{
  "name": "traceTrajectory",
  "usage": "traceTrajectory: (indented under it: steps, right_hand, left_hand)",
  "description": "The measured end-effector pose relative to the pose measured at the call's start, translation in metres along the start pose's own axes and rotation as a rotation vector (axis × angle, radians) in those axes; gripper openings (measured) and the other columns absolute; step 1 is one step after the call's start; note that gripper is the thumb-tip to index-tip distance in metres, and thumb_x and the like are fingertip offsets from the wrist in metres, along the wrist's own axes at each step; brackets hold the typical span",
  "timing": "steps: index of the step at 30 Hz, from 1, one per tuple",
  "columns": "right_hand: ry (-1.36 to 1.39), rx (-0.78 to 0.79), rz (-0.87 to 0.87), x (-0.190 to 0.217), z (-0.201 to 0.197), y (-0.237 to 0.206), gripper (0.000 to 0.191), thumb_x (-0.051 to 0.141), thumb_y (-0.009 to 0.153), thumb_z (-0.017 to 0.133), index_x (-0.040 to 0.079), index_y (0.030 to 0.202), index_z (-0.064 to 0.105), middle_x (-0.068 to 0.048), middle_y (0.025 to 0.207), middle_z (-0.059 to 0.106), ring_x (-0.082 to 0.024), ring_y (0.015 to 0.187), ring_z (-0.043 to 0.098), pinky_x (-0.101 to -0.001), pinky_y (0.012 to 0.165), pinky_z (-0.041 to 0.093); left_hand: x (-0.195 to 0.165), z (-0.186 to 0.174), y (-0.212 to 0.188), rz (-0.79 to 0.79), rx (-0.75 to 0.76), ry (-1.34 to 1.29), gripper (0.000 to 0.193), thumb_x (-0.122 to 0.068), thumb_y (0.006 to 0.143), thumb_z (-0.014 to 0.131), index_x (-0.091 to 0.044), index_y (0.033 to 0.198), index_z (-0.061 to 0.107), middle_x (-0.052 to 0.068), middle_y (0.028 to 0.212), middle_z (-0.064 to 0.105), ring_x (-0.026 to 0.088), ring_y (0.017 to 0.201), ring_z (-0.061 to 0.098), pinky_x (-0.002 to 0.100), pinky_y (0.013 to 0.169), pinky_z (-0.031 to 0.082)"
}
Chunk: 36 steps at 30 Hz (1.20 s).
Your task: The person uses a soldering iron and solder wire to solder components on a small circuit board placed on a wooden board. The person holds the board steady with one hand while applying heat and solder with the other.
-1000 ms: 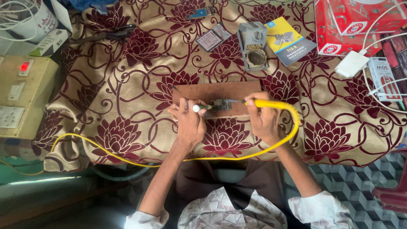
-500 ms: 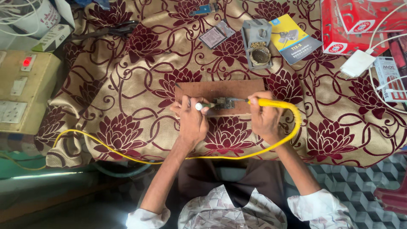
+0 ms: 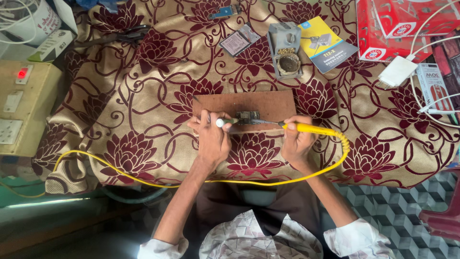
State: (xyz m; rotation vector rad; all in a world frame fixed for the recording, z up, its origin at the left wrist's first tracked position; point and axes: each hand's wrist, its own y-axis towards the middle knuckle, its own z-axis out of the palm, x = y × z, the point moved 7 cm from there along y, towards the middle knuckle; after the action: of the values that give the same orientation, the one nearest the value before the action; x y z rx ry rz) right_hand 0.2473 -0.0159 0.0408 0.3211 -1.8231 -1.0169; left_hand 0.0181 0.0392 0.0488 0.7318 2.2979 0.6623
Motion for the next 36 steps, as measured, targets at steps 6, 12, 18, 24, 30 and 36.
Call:
traceTrajectory:
  steps: [6, 12, 18, 24, 30, 36]
  right_hand:
    - [-0.176, 0.065, -0.086, -0.001, -0.001, -0.002, 0.024, 0.021, 0.115, 0.045, 0.001, 0.103, 0.053, -0.001, 0.072, 0.057, -0.006, 0.053, 0.046, -0.0252, 0.048, 0.034]
    - [0.080, -0.074, 0.065, -0.005, -0.008, -0.005, 0.024, 0.026, 0.118, 0.043, 0.003, 0.112, 0.049, 0.000, 0.074, 0.049, -0.008, 0.058, 0.048, -0.0243, 0.052, 0.040]
    - [0.286, -0.435, 0.294, -0.027, -0.047, 0.020, 0.026, 0.024, 0.116, 0.046, 0.001, 0.125, 0.048, -0.005, 0.072, 0.057, -0.010, 0.053, 0.055, -0.0213, 0.049, 0.040]
    - [0.204, -0.352, 0.386, -0.056, -0.057, 0.058, 0.027, 0.022, 0.113, 0.052, -0.002, 0.127, 0.053, -0.007, 0.080, 0.060, -0.009, 0.054, 0.057, -0.0192, 0.046, 0.041]
    - [0.172, -0.265, 0.409, -0.075, -0.038, 0.070, 0.025, 0.022, 0.110, 0.054, 0.000, 0.122, 0.054, -0.007, 0.080, 0.065, -0.008, 0.055, 0.059, -0.0177, 0.047, 0.041]
    - [0.121, -0.163, 0.416, -0.080, -0.027, 0.071, 0.025, 0.019, 0.108, 0.054, -0.003, 0.120, 0.057, -0.008, 0.082, 0.067, -0.010, 0.059, 0.062, -0.0200, 0.050, 0.044]
  left_hand:
    - [-0.001, 0.000, -0.001, 0.021, -0.008, 0.017, 0.022, -0.016, 0.097, 0.048, -0.014, 0.100, 0.070, -0.002, 0.107, 0.065, 0.023, 0.100, 0.043, 0.047, 0.091, 0.024]
    - [0.002, 0.002, -0.004, 0.004, 0.015, -0.019, 0.022, -0.018, 0.095, 0.048, -0.013, 0.099, 0.069, -0.003, 0.107, 0.065, 0.025, 0.101, 0.043, 0.048, 0.090, 0.024]
    - [0.004, -0.001, -0.005, 0.002, -0.027, 0.062, 0.022, -0.024, 0.096, 0.054, -0.006, 0.104, 0.064, 0.012, 0.100, 0.056, 0.032, 0.106, 0.042, 0.050, 0.092, 0.023]
    - [0.009, -0.004, -0.006, -0.040, -0.094, -0.050, 0.019, -0.022, 0.099, 0.050, -0.010, 0.105, 0.063, 0.008, 0.101, 0.059, 0.026, 0.104, 0.044, 0.046, 0.091, 0.023]
    - [0.016, 0.009, -0.005, -0.055, -0.052, -0.008, 0.024, -0.025, 0.100, 0.041, -0.013, 0.101, 0.062, 0.008, 0.092, 0.055, 0.023, 0.097, 0.043, 0.045, 0.088, 0.024]
    - [0.009, 0.005, -0.008, 0.012, -0.097, 0.062, 0.023, -0.024, 0.099, 0.043, -0.012, 0.105, 0.062, 0.010, 0.097, 0.056, 0.027, 0.104, 0.043, 0.049, 0.093, 0.021]
